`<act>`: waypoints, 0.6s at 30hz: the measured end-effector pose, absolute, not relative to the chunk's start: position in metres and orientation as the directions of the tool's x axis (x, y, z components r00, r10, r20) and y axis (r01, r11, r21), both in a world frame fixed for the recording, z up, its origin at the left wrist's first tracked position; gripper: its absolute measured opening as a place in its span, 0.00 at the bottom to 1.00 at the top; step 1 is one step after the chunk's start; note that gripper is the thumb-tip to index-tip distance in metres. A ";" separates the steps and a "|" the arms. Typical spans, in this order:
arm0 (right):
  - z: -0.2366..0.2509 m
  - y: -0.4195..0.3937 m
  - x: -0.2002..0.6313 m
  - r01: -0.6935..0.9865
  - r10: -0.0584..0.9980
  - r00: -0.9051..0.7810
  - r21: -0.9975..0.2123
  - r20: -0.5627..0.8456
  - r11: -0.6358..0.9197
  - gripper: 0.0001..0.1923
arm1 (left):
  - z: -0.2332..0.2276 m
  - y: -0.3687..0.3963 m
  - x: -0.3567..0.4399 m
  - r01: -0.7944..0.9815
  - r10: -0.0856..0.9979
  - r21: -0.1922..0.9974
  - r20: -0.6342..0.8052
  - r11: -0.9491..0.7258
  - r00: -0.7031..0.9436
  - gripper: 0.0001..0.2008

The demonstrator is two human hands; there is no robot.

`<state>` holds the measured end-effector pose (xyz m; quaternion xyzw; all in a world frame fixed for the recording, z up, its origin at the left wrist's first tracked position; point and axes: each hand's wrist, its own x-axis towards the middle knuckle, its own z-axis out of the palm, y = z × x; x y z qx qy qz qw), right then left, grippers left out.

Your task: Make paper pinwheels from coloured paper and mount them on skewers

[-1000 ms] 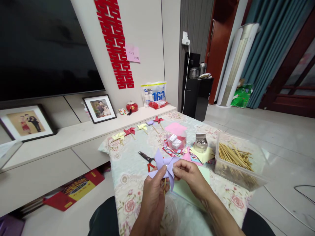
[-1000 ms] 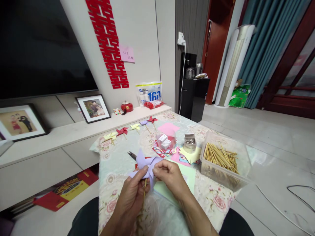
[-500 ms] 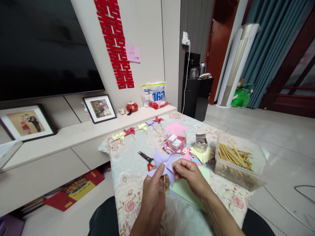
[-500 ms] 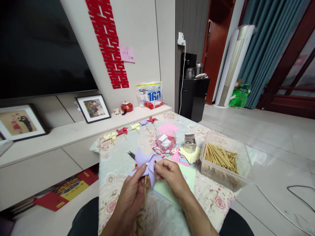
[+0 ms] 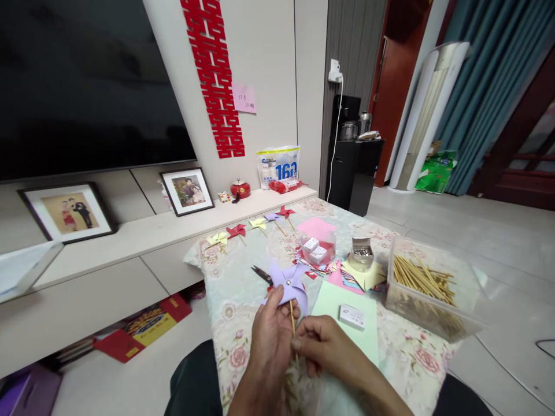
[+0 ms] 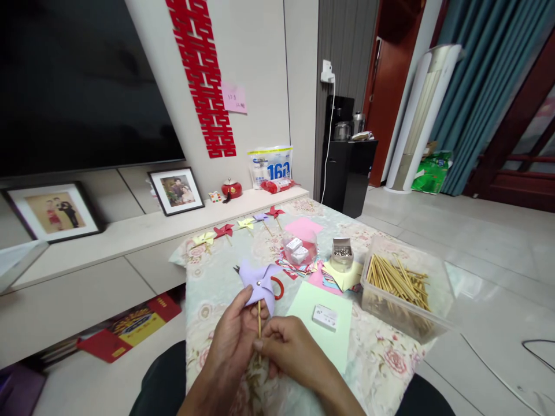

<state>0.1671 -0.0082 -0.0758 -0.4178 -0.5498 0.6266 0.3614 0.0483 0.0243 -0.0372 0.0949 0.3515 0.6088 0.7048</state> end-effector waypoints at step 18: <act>-0.103 -0.005 0.159 -0.211 0.903 -0.429 -0.969 -0.023 -0.125 0.21 | -0.079 0.018 0.023 0.358 0.826 0.834 0.515 -0.420 -0.228 0.08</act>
